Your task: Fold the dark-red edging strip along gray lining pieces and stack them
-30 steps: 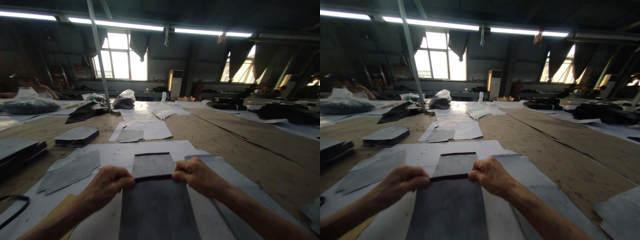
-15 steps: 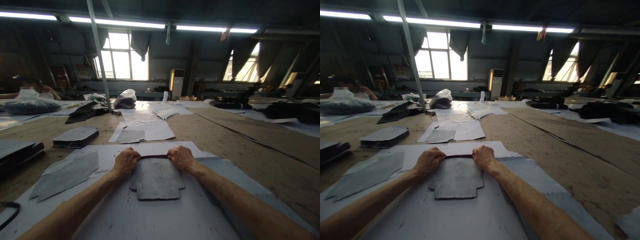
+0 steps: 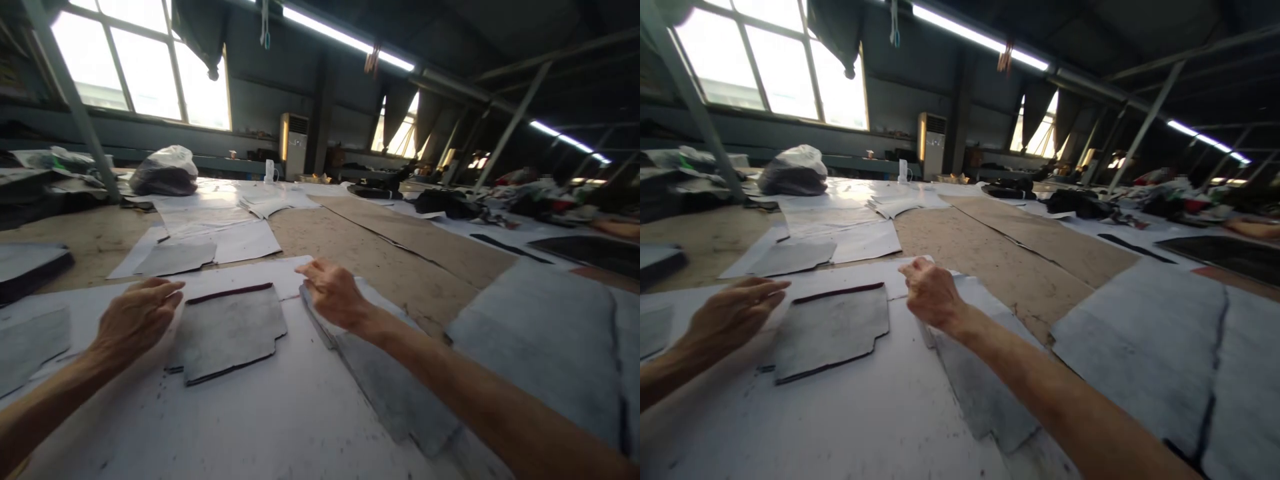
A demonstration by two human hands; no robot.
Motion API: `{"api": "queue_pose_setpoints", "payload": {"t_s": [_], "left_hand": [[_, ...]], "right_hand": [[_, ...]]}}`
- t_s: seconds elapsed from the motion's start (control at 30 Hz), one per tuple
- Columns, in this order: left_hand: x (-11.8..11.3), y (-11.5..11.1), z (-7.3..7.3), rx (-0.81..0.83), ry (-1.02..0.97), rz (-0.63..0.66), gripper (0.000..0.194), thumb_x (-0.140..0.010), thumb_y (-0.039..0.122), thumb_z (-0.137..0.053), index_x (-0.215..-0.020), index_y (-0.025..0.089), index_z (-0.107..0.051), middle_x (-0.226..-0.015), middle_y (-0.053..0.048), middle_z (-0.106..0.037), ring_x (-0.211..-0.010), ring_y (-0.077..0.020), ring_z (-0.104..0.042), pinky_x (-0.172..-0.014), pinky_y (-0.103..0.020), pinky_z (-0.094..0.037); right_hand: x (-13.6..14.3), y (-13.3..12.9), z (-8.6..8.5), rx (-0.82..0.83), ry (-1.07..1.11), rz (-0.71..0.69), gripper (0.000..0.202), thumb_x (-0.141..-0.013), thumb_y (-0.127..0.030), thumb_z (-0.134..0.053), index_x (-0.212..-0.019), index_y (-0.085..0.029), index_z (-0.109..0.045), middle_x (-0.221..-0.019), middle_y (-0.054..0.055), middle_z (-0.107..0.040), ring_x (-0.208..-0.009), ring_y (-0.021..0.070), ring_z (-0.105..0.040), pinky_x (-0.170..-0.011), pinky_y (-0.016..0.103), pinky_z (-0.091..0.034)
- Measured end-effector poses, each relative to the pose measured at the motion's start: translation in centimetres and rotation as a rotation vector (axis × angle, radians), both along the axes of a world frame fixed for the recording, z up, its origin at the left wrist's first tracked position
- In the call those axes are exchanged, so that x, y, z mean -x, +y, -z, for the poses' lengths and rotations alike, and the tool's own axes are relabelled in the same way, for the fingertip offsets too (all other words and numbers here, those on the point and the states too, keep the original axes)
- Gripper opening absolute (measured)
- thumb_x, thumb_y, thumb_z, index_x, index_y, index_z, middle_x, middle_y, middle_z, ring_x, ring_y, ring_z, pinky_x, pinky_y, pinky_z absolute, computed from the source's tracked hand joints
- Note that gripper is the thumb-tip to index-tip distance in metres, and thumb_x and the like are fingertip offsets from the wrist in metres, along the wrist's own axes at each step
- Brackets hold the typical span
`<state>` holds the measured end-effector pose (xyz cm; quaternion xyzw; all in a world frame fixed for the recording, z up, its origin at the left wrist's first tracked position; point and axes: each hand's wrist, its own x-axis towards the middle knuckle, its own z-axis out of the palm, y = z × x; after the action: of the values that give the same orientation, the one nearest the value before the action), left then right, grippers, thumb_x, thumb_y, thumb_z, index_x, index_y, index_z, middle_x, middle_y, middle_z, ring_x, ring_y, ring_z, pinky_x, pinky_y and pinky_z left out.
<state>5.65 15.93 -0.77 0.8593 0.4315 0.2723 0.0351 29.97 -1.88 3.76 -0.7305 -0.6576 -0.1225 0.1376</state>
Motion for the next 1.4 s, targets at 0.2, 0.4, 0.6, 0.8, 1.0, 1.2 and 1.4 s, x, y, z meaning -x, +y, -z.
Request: {"api": "queue_pose_setpoints", "payload": {"t_s": [0.2,0.4,0.6,0.8,1.0,1.2,1.4], "left_hand": [[0.5,-6.1,-0.2,-0.057,-0.040,0.244,0.034,-0.073,0.052,-0.042,-0.090,0.032,-0.065,-0.099,0.003,-0.060,-0.046,-0.0091,-0.044,-0.054,-0.026,-0.042],[-3.3,-14.0,0.1,0.106,-0.054,0.713,0.020,-0.082,0.033,-0.047,-0.092,0.037,-0.063,-0.095,0.004,-0.062,-0.077,-0.0119,-0.060,-0.066,-0.019,-0.049],[-5.9,-18.6,0.3,0.118,-0.038,0.995,0.034,-0.084,0.016,-0.040,-0.112,0.030,-0.052,-0.104,0.002,-0.060,-0.090,-0.0110,-0.056,-0.079,-0.022,-0.048],[-8.0,-20.4,-0.2,0.012,0.161,1.068,0.033,-0.086,0.019,-0.035,-0.117,0.023,-0.046,-0.119,-0.002,-0.053,-0.089,-0.0195,-0.053,-0.077,-0.036,-0.048],[-10.4,-19.8,0.1,0.100,0.156,0.894,0.027,-0.085,0.019,-0.037,-0.109,0.021,-0.049,-0.114,-0.005,-0.052,-0.093,-0.0196,-0.050,-0.088,-0.038,-0.044],[-11.1,-19.6,1.2,0.038,0.184,0.794,0.024,-0.086,0.020,-0.035,-0.104,0.019,-0.052,-0.120,-0.006,-0.049,-0.105,-0.0222,-0.046,-0.094,-0.042,-0.039],[-11.0,-19.5,1.5,0.052,0.182,0.724,0.036,-0.084,0.027,-0.038,-0.119,0.018,-0.044,-0.129,-0.007,-0.042,-0.105,-0.0237,-0.045,-0.092,-0.043,-0.041]], "right_hand": [[-0.7,-15.0,-0.3,0.149,0.083,-0.124,0.008,-0.077,-0.017,-0.056,-0.082,-0.017,-0.062,-0.075,0.001,-0.057,-0.066,0.0115,-0.052,-0.061,0.022,-0.041],[-0.1,-19.1,1.3,0.214,0.058,-0.153,0.021,-0.075,-0.011,-0.055,-0.096,-0.015,-0.059,-0.090,0.008,-0.057,-0.083,0.0190,-0.051,-0.072,0.031,-0.043],[-1.2,-19.0,2.6,0.064,0.031,-0.318,0.035,-0.083,-0.002,-0.029,-0.105,-0.006,-0.055,-0.090,0.012,-0.059,-0.086,0.0191,-0.053,-0.075,0.031,-0.045],[-1.9,-19.1,2.8,0.023,0.479,0.031,0.019,-0.087,-0.020,-0.043,-0.088,-0.021,-0.062,-0.083,-0.001,-0.063,-0.078,0.0117,-0.058,-0.072,0.021,-0.043],[-1.0,-19.1,3.6,-0.046,0.419,0.083,0.017,-0.084,-0.019,-0.041,-0.084,-0.020,-0.058,-0.075,-0.001,-0.060,-0.072,0.0132,-0.056,-0.066,0.025,-0.040],[0.5,-16.6,3.1,0.068,0.193,0.136,0.018,-0.074,-0.013,-0.043,-0.063,-0.018,-0.056,-0.067,0.004,-0.058,-0.063,0.0180,-0.051,-0.057,0.030,-0.033],[-8.1,-14.7,-0.8,-0.008,0.457,0.552,0.018,-0.080,-0.028,-0.052,-0.075,-0.016,-0.064,-0.064,0.001,-0.062,-0.057,0.0154,-0.058,-0.051,0.024,-0.040]]}}
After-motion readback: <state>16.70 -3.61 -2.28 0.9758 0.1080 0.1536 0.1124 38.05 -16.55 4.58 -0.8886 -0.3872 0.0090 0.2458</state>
